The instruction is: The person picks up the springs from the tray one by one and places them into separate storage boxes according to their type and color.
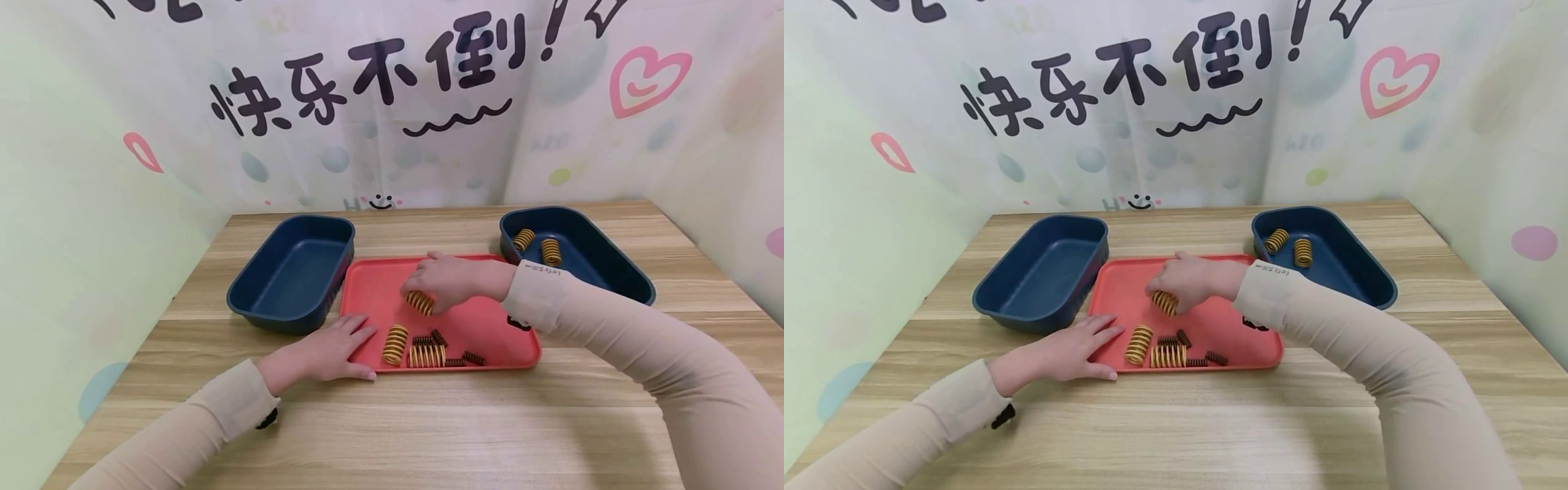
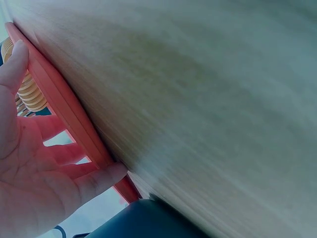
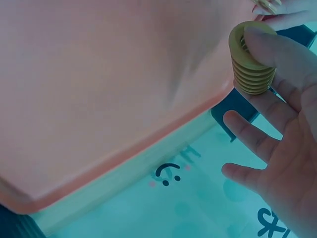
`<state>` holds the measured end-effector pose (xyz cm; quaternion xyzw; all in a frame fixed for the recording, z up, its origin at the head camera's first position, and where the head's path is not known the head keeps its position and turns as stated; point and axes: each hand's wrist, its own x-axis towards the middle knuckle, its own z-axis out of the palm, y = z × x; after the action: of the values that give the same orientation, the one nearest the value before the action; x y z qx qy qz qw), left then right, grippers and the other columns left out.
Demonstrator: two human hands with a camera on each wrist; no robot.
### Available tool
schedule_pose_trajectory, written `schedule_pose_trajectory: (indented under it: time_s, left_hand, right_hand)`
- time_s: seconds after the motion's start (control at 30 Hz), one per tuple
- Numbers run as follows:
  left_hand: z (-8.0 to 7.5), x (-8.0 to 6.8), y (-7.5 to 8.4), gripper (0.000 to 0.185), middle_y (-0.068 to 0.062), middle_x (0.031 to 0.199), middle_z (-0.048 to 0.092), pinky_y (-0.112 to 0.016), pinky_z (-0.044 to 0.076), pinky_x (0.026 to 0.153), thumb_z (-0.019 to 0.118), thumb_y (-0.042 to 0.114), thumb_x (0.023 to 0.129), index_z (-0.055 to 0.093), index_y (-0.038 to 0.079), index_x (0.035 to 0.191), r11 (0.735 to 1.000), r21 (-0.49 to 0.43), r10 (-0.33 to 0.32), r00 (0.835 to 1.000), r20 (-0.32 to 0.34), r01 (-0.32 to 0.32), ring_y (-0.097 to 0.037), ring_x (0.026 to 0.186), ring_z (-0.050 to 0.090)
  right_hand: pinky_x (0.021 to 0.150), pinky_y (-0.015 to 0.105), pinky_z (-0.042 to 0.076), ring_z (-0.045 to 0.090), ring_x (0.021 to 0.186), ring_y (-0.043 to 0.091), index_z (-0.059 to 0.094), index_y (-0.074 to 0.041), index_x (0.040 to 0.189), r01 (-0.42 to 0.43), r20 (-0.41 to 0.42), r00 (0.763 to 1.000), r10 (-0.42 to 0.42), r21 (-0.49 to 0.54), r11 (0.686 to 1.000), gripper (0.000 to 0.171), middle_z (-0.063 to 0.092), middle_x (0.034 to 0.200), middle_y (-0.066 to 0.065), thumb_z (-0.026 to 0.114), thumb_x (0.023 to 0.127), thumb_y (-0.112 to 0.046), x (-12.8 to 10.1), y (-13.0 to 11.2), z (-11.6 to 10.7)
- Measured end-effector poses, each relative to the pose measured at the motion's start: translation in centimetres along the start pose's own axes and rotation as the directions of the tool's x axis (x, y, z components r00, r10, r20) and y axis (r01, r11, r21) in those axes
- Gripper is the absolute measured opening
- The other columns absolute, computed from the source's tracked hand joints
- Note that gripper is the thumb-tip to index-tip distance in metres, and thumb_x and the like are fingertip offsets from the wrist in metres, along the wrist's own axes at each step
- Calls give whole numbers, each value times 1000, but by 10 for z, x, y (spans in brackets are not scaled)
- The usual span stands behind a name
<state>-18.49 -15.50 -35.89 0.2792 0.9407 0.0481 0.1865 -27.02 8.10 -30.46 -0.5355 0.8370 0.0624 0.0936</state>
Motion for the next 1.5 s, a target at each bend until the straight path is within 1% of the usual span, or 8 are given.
schedule_pose_trajectory:
  time_s: [0.13,0.27,0.5,0.63,0.73,1.03,1.27,1.5]
  left_hand:
    - [0,0,0,83,-14,149,22,-48,26,106,56,59,80,31,12,143,1000,-7,-3,1000,1,3,-37,136,20]
    - [0,-1,0,82,-14,149,23,-48,27,106,56,59,80,32,12,143,1000,-8,1,1000,-4,-1,-37,136,21]
    - [0,-1,0,82,-15,149,24,-48,28,106,57,58,80,32,12,143,1000,-9,6,1000,-7,-6,-37,135,22]
    - [0,-1,0,81,-15,148,25,-48,28,106,57,58,80,33,12,143,1000,-11,9,1000,-10,-10,-37,135,23]
    - [0,-1,0,82,-15,148,25,-47,28,106,57,59,80,33,12,142,1000,-11,11,1000,-11,-11,-37,135,23]
    - [1,0,0,82,-14,148,25,-47,28,106,56,59,80,33,12,142,1000,2,7,1000,-10,-7,-37,135,23]
    - [1,1,0,82,-15,148,24,-47,29,105,56,59,80,33,12,143,1000,1,3,1000,-8,-3,-37,135,22]
    - [0,0,0,81,-15,149,24,-48,28,106,57,58,80,33,11,143,1000,-3,10,1000,-6,-10,-38,135,23]
  right_hand:
    - [102,59,25,49,111,28,54,-12,125,-2,3,1000,2,29,1000,48,57,123,4,69,79,-16,-5,3,-5]
    - [101,58,26,48,110,29,53,-11,125,-10,10,1000,9,35,999,49,57,123,3,69,79,-17,-9,6,-10]
    - [97,53,33,50,104,28,54,-10,124,-5,6,1000,5,8,1000,49,59,121,3,71,79,-20,-12,10,-16]
    - [94,47,36,50,101,26,55,-11,124,-21,5,1000,21,-11,1000,49,60,119,2,71,79,-22,-13,13,-16]
    - [93,46,36,50,99,25,55,-12,124,-37,6,999,38,-20,999,49,60,118,1,71,79,-23,-16,14,-18]
    - [92,46,35,50,98,27,56,-12,122,-43,-10,999,43,1,999,48,60,118,2,71,78,-22,-22,16,-23]
    - [94,47,35,50,101,26,54,-13,125,-70,-9,997,70,-7,997,51,59,119,2,73,78,-23,-27,20,-25]
    - [94,50,34,49,101,27,54,-12,124,-71,-32,997,71,8,997,53,59,120,3,74,76,-22,-34,27,-25]
